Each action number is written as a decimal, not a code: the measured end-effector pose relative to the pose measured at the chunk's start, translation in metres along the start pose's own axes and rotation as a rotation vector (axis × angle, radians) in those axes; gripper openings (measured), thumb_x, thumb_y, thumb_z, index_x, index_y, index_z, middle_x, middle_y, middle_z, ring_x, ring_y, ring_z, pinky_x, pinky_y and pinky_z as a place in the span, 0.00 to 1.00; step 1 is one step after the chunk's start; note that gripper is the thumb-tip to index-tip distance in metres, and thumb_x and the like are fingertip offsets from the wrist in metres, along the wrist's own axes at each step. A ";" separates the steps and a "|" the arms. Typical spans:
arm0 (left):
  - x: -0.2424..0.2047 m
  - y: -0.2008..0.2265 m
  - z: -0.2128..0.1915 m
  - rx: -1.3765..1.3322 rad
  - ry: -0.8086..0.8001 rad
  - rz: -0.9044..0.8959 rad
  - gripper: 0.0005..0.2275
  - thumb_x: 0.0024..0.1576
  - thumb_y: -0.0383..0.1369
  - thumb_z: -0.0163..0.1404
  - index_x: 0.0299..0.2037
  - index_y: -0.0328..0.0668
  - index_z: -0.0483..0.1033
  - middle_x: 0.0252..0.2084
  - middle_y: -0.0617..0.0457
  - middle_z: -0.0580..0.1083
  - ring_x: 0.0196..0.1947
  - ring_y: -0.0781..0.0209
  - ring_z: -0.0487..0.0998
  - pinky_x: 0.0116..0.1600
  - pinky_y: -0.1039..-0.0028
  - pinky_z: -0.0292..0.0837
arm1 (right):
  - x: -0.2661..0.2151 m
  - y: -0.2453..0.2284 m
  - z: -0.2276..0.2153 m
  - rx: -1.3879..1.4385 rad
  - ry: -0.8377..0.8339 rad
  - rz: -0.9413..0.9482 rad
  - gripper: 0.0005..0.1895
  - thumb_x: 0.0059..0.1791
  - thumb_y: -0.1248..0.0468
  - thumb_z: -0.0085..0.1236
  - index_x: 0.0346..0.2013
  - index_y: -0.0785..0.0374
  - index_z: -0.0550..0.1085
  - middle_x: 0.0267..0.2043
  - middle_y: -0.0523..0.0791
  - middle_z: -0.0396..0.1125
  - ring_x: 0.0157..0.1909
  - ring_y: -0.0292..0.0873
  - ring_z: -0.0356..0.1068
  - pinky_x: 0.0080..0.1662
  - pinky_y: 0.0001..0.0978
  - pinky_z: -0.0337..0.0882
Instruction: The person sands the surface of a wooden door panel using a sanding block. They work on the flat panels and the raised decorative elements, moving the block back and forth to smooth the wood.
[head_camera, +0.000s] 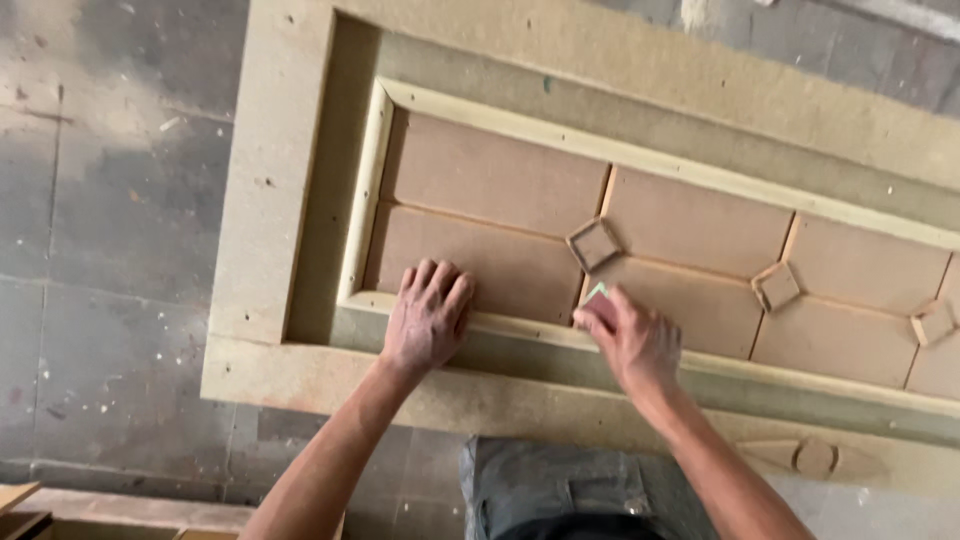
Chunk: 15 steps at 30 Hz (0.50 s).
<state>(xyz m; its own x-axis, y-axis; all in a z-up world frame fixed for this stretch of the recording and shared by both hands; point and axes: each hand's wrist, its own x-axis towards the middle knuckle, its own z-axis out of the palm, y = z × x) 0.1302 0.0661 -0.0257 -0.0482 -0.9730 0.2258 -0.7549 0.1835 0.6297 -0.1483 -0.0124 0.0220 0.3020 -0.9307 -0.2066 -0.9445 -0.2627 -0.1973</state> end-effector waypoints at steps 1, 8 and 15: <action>0.004 -0.001 -0.001 0.011 0.001 -0.001 0.13 0.50 0.28 0.53 0.46 0.41 0.71 0.42 0.46 0.68 0.43 0.46 0.68 0.47 0.57 0.64 | 0.007 0.000 0.001 0.000 0.003 -0.007 0.23 0.44 0.44 0.68 0.37 0.60 0.75 0.26 0.52 0.74 0.28 0.56 0.75 0.32 0.48 0.72; 0.000 -0.004 0.002 0.004 0.028 0.007 0.10 0.55 0.28 0.53 0.46 0.40 0.71 0.42 0.47 0.68 0.43 0.46 0.69 0.47 0.57 0.64 | 0.016 0.006 0.015 0.098 0.115 0.161 0.19 0.47 0.50 0.70 0.36 0.63 0.75 0.27 0.53 0.74 0.28 0.53 0.75 0.34 0.43 0.73; 0.003 0.002 -0.004 0.016 0.042 -0.004 0.09 0.54 0.27 0.52 0.45 0.40 0.71 0.41 0.47 0.68 0.42 0.47 0.69 0.47 0.57 0.64 | 0.008 -0.002 -0.007 0.074 -0.003 -0.116 0.19 0.44 0.49 0.68 0.36 0.61 0.79 0.25 0.50 0.75 0.26 0.51 0.76 0.31 0.43 0.74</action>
<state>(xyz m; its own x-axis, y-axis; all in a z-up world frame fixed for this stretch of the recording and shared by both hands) 0.1316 0.0643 -0.0208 -0.0183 -0.9669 0.2545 -0.7657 0.1773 0.6183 -0.1443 -0.0213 0.0270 0.4090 -0.8945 -0.1808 -0.8911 -0.3488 -0.2902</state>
